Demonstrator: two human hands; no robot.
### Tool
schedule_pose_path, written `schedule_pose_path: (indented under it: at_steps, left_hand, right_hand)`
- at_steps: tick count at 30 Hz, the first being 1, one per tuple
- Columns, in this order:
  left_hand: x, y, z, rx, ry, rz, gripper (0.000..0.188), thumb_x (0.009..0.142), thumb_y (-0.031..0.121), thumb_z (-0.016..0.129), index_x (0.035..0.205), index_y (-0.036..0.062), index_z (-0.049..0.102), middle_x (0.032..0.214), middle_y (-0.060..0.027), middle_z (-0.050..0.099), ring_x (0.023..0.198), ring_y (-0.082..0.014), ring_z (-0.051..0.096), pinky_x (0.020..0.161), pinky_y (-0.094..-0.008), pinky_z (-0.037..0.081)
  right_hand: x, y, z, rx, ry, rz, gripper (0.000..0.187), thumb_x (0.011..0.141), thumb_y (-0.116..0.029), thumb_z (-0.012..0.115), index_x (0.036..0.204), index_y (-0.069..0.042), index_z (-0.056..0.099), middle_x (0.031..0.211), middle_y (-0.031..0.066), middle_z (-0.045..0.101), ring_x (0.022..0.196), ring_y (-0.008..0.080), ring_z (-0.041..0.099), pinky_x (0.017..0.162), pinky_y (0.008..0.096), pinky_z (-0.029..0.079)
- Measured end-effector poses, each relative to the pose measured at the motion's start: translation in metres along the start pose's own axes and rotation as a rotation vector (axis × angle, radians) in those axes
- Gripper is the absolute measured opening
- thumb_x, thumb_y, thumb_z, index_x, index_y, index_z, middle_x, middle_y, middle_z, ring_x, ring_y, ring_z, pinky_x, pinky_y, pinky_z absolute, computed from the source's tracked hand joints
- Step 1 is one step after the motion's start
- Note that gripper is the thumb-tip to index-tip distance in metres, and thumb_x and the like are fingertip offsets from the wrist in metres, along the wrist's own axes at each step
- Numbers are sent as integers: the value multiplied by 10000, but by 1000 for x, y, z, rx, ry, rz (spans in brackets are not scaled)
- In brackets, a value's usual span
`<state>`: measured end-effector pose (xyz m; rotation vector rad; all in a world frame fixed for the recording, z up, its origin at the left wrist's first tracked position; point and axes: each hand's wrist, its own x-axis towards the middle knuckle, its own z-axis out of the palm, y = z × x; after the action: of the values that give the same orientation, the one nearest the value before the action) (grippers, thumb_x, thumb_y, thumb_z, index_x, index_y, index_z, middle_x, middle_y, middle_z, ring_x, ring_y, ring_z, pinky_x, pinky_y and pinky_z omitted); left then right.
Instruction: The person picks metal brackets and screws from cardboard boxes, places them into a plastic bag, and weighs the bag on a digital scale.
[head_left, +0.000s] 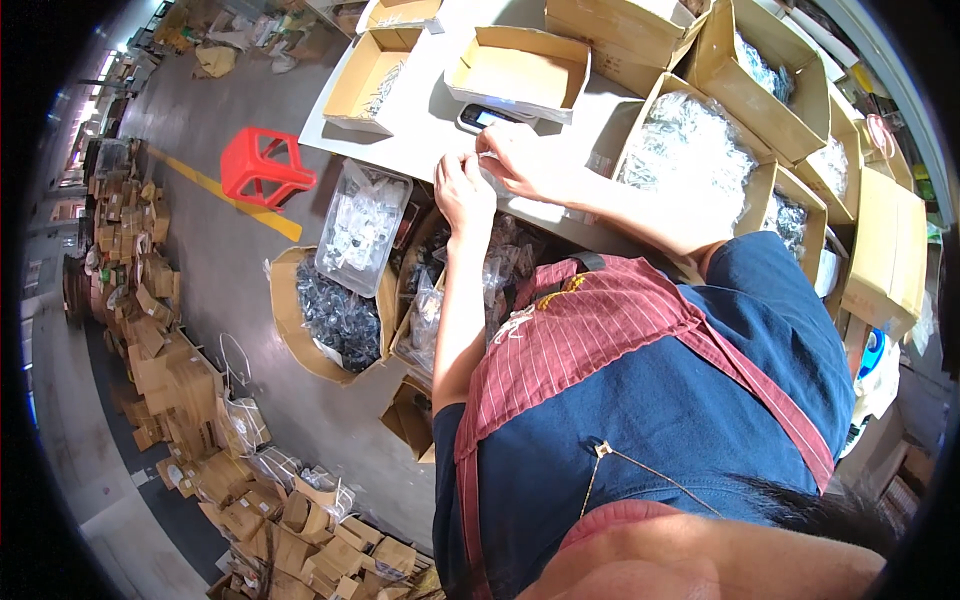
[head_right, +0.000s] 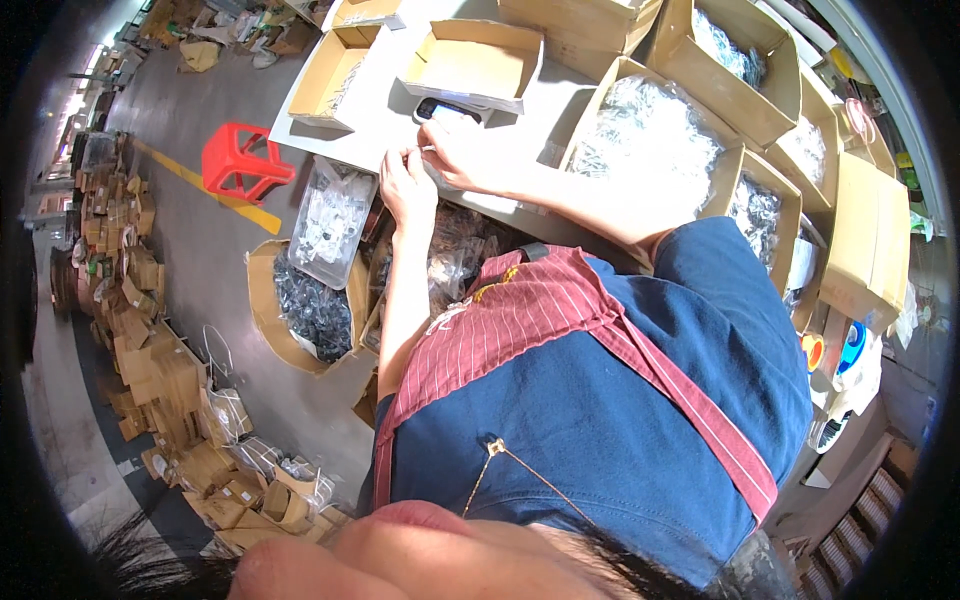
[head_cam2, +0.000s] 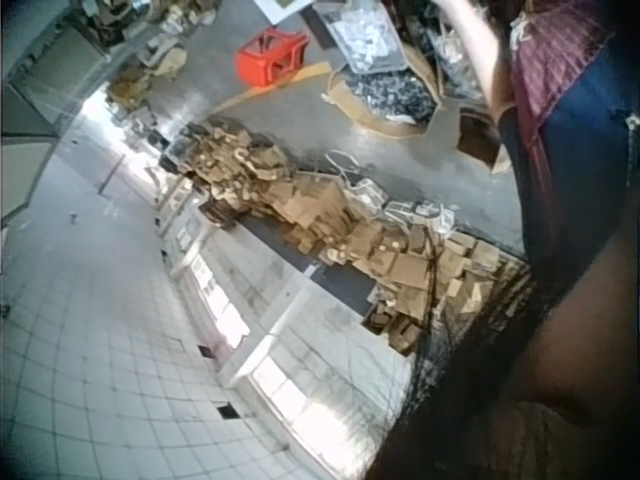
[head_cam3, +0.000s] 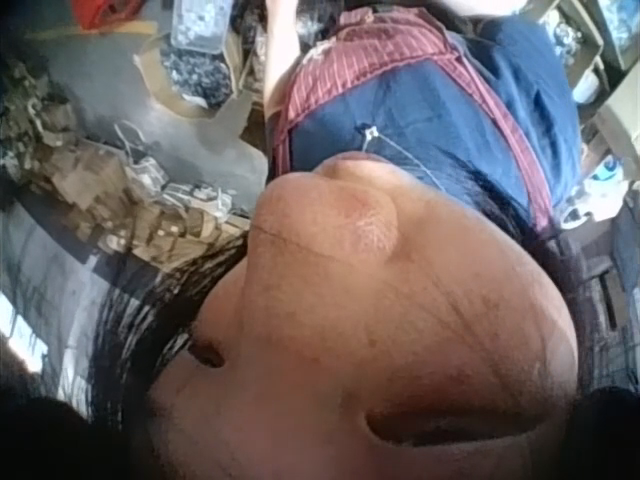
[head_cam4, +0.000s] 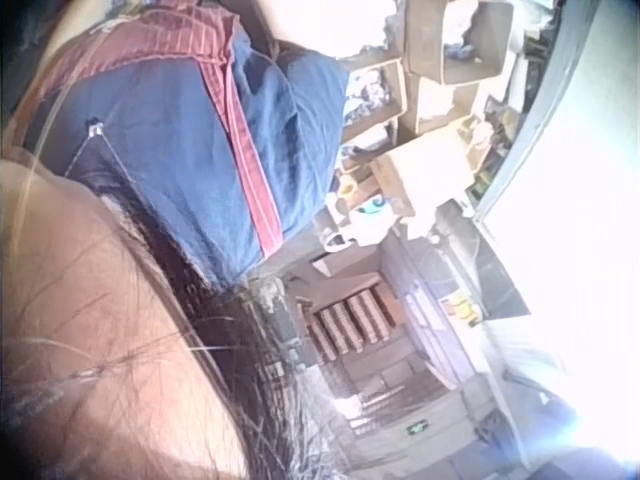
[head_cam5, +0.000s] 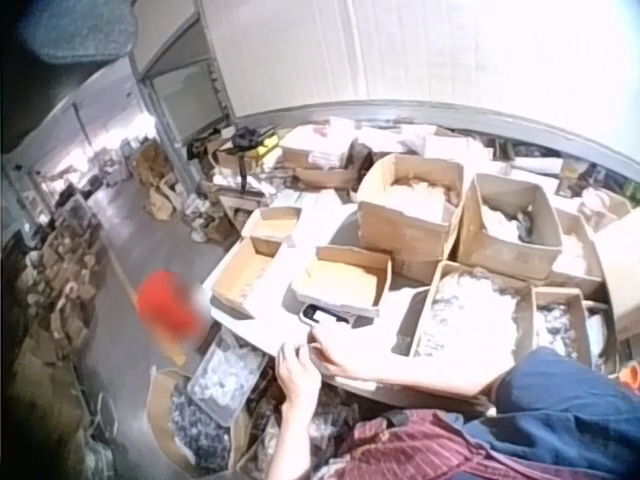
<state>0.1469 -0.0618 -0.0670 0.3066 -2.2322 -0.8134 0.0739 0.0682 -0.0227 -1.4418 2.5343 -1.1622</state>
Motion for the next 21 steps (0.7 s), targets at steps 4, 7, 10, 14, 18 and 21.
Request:
schedule_pose_path:
  at_steps: [4, 7, 10, 14, 18, 21]
  left_hand:
    - [-1, 0, 0, -29, 7, -49, 145, 930, 144, 566, 934, -1, 562, 901, -180, 604, 891, -377, 580, 825, -454, 461]
    - [-3, -3, 1, -77, 34, -136, 159, 936, 153, 576, 942, -6, 565, 904, -181, 612, 890, -374, 584, 817, -449, 465]
    - [-7, -7, 1, -89, 38, -179, 173, 941, 159, 579, 945, -13, 565, 910, -183, 619, 885, -374, 588, 808, -446, 471]
    - [-7, -8, 2, -102, 48, -196, 187, 942, 170, 588, 948, -15, 562, 907, -183, 618, 870, -372, 589, 795, -443, 475]
    - [-7, -7, 2, -117, 45, -220, 192, 939, 178, 598, 948, -10, 562, 899, -183, 617, 868, -365, 591, 790, -438, 476]
    - [-7, -6, 2, -139, 58, -208, 190, 939, 181, 601, 948, -5, 563, 901, -181, 618, 869, -362, 593, 790, -438, 477]
  right_hand:
    - [2, 3, 8, -199, 159, -175, 169, 913, -172, 615, 1005, -56, 534, 912, 120, 562, 886, 292, 571, 816, 393, 464]
    - [3, 3, 14, -246, 243, -262, 149, 897, -161, 625, 972, -60, 544, 895, 106, 544, 884, 282, 561, 846, 391, 447]
    - [3, 6, 22, -280, 264, -289, 141, 894, -161, 626, 957, -62, 547, 888, 104, 538, 875, 274, 560, 846, 389, 444]
    - [3, 8, 24, -274, 259, -284, 132, 904, -167, 619, 950, -66, 548, 881, 105, 536, 867, 274, 561, 847, 390, 438]
    - [1, 5, 22, -225, 223, -213, 124, 911, -169, 608, 940, -66, 544, 877, 104, 535, 870, 275, 561, 857, 396, 423]
    - [2, 5, 20, -176, 215, -205, 130, 912, -174, 607, 933, -64, 542, 874, 104, 537, 871, 273, 559, 873, 410, 406]
